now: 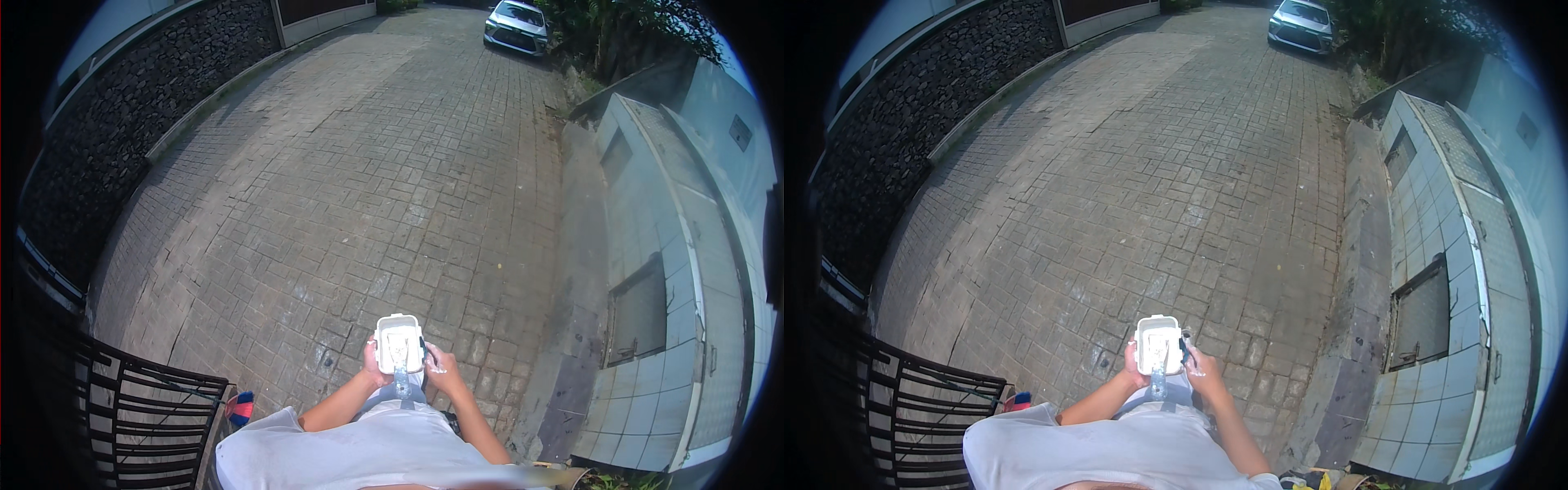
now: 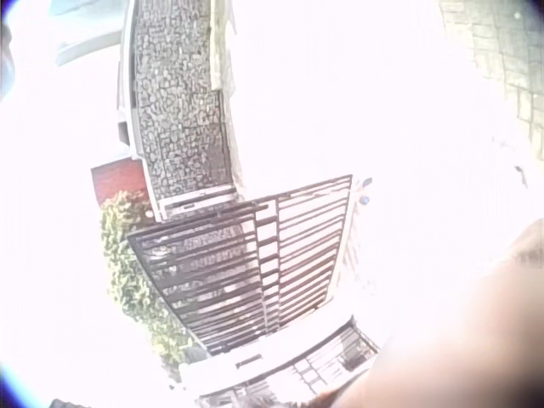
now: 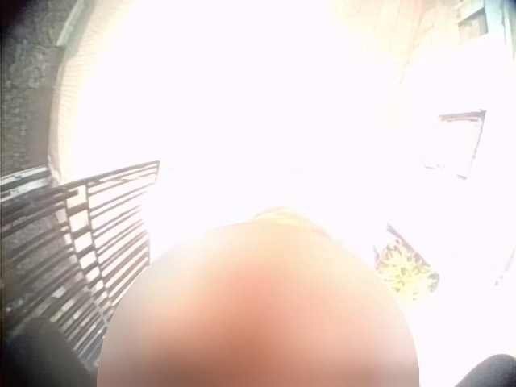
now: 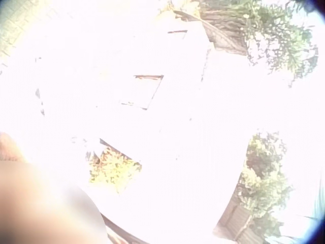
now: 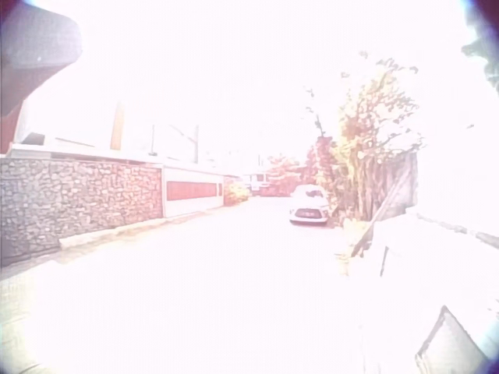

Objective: The person patches or scrapes a wall using a putty knife and filler material from a container.

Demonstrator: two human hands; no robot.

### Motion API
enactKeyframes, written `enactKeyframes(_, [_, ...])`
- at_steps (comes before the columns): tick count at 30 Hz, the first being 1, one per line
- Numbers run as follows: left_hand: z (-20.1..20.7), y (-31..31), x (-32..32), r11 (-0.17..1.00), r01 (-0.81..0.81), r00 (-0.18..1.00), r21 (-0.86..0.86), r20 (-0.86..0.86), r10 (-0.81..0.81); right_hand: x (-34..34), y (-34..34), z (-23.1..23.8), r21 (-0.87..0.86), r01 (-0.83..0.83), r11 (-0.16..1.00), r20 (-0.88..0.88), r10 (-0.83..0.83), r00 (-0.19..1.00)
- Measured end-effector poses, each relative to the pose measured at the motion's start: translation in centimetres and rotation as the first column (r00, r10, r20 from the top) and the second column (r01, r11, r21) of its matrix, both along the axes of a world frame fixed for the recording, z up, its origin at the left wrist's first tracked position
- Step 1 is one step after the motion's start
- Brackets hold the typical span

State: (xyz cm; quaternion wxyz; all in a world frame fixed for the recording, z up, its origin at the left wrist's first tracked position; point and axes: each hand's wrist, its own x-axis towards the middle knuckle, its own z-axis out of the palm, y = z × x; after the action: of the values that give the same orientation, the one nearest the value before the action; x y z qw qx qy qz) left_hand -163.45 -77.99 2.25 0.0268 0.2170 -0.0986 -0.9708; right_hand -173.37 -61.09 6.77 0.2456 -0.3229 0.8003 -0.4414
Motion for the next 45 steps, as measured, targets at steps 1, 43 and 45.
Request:
enactKeyframes(1, [-0.9, 0.1, -2.8, 0.999, 0.037, 0.999, 0.003, 0.02, -0.037, -1.5, 0.4, 0.4, 0.082, 0.073, 0.994, 0.024, -0.076, 0.997])
enactKeyframes(43, [-0.3, -38.5, -85.4, 0.907, -0.42, 0.904, 0.026, -0.074, 0.421, -87.1, -40.3, 7.3, 0.04, -0.449, 0.893, 0.096, 0.444, 0.891])
enactKeyframes(45, [-0.8, -40.3, -90.4, 0.907, -0.418, 0.905, 0.06, -0.058, 0.421, -89.7, -41.7, 4.8, -0.097, -0.433, 0.896, -0.017, 0.433, 0.901])
